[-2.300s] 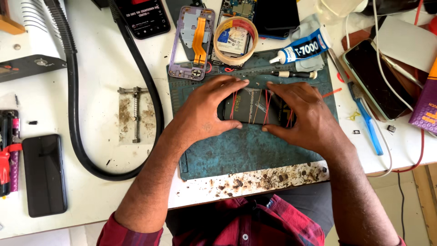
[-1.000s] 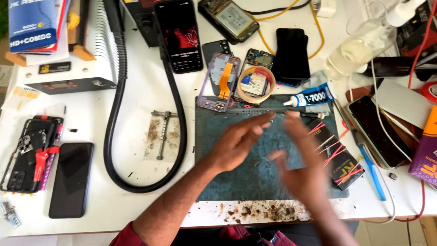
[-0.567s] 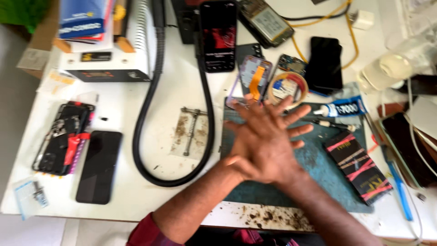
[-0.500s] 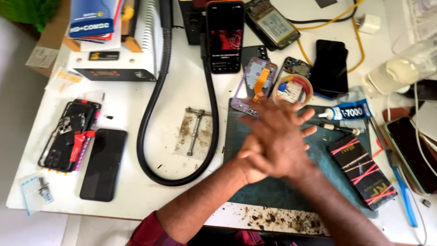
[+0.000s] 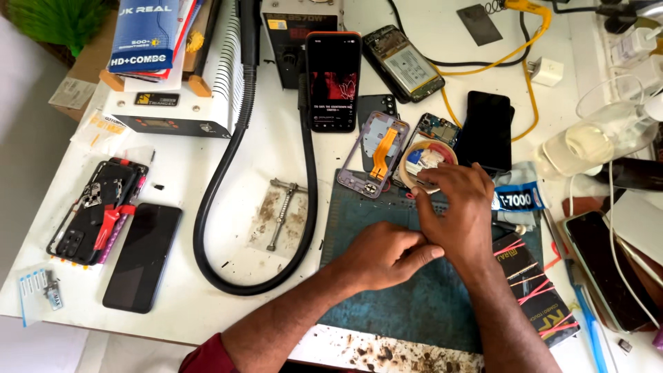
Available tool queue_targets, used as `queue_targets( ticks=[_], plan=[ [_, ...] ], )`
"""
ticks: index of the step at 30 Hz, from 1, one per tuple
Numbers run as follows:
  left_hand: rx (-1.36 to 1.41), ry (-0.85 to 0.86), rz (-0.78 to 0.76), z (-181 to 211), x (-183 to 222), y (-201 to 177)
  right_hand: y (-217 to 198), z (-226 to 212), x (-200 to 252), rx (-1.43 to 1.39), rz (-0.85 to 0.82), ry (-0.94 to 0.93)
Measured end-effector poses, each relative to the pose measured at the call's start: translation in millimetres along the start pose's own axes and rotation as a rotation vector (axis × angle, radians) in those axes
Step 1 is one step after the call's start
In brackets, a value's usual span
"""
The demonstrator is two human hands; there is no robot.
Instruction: The person wraps rubber bands around a pink smartphone and then uses a white handheld tool to apply a substance along the edges of a disassembled phone chassis.
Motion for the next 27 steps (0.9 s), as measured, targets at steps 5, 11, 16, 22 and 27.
queue_targets(
  ticks=[5, 11, 16, 22, 27],
  plan=[
    [-0.027, 0.007, -0.017, 1, -5, 7, -7, 8, -2, -0.051, 0.027, 0.022],
    [-0.055, 0.033, 0.029, -1, -3, 4, 4, 18, -36, 0.063, -0.264, 0.147],
    [-0.079, 0.075, 0.023, -4, -6, 3, 36, 24, -109, 0.160, -0.274, -0.081],
    [-0.024, -0.024, -0.027, -9, -7, 5, 64, -19, -136, 0.281, -0.094, -0.424],
    [-0.068, -0.009, -0.023, -10, -7, 8, 94, -37, -145, 0.429, -0.138, -0.545]
  ],
)
Point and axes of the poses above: each hand's wrist, its own x-axis away from the middle knuckle, its own y-axis out of the palm, z = x × y, the point moved 4 cm from there along -x, towards the middle knuckle, and after that the axes turned 11 degrees about x, right-handed, at the moved point
